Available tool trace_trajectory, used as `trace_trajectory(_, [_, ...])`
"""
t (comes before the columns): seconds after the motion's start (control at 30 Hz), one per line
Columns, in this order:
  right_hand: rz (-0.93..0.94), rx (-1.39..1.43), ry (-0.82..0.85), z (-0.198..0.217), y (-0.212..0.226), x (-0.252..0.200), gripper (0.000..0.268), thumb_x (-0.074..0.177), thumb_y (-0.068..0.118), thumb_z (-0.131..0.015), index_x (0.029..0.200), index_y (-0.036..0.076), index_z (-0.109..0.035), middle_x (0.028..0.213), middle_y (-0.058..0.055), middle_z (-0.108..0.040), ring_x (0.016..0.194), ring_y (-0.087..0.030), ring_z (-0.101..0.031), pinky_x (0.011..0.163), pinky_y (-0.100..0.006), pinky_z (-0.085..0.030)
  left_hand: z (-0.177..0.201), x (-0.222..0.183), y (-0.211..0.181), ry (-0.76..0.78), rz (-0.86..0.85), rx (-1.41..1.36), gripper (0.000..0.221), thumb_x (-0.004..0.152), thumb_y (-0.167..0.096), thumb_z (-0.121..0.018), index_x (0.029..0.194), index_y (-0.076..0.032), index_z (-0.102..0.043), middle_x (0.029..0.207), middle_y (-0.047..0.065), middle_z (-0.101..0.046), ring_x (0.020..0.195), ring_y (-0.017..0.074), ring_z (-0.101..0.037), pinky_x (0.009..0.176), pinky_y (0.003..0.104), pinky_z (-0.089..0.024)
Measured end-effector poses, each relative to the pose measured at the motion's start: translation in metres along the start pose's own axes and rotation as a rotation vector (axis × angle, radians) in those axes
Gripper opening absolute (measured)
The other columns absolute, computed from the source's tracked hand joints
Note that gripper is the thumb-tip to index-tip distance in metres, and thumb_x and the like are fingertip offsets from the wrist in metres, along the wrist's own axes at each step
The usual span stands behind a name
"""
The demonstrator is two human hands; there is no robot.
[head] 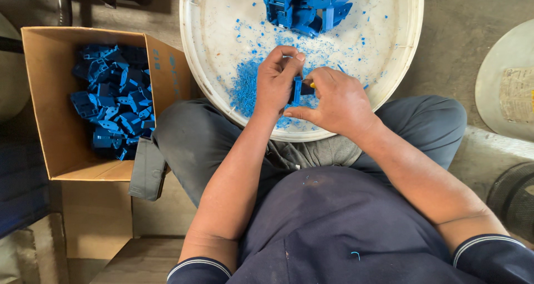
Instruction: The person uses a utility knife to trim excess material from blue plastic parts, one item at a time, over a bucket lid filled with plastic shavings.
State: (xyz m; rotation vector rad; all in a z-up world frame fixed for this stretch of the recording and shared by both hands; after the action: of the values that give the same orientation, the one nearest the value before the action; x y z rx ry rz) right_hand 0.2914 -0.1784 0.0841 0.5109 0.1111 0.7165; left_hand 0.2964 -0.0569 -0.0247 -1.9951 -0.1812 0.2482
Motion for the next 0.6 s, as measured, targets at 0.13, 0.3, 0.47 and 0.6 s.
trace_trajectory(0.13, [0.02,-0.005,-0.012,0.0004,0.0022,0.0,0.071,0.069,0.06,-0.089,0.1,0.001,-0.065,0.085,-0.01,-0.067,0.078,-0.03,-0.067,0.069,-0.042,-0.054,-0.0005,-0.0008,-0.0003,0.011,0.006,-0.015,0.01,0.099,-0.012,-0.072,0.1,-0.005,-0.065,0.069,-0.002,-0.058,0.063,0.0052,-0.049,0.059,0.025,-0.04])
trace_trajectory(0.3, [0.051,-0.036,-0.017,-0.0013,0.0028,0.0007,0.066,0.074,0.058,-0.088,0.098,0.001,-0.065,0.087,-0.011,-0.069,0.08,-0.031,-0.069,0.07,-0.043,-0.055,0.0001,-0.0011,-0.0013,0.003,0.002,0.018,0.009,0.099,-0.012,-0.072,0.101,-0.006,-0.066,0.065,-0.003,-0.054,0.061,0.0044,-0.046,0.056,0.025,-0.036])
trace_trajectory(0.47, [0.08,-0.07,-0.044,-0.005,0.0032,-0.0008,0.06,0.078,0.055,-0.088,0.096,0.003,-0.064,0.084,-0.01,-0.07,0.079,-0.032,-0.07,0.07,-0.043,-0.055,-0.0007,-0.002,-0.0009,0.018,0.002,-0.012,0.01,0.099,-0.012,-0.072,0.102,-0.005,-0.066,0.066,-0.003,-0.054,0.062,0.0046,-0.047,0.058,0.026,-0.036])
trace_trajectory(0.6, [0.086,-0.04,-0.062,-0.0082,0.001,-0.0031,0.058,0.078,0.053,-0.088,0.095,0.003,-0.063,0.082,-0.009,-0.069,0.077,-0.03,-0.069,0.069,-0.043,-0.055,-0.0006,-0.0018,-0.0001,0.017,0.012,-0.015,0.009,0.099,-0.011,-0.072,0.102,-0.006,-0.066,0.065,-0.003,-0.054,0.061,0.0045,-0.046,0.057,0.026,-0.036])
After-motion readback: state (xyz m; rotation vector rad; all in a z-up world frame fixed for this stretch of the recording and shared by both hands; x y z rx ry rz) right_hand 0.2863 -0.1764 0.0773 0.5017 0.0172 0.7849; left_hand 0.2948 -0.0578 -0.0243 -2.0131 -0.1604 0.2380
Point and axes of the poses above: each hand's wrist, its own x-axis towards the middle knuckle, its own z-axis out of the back of the hand, y = z × x, the point moved 7 cm from there along x, towards the middle knuckle
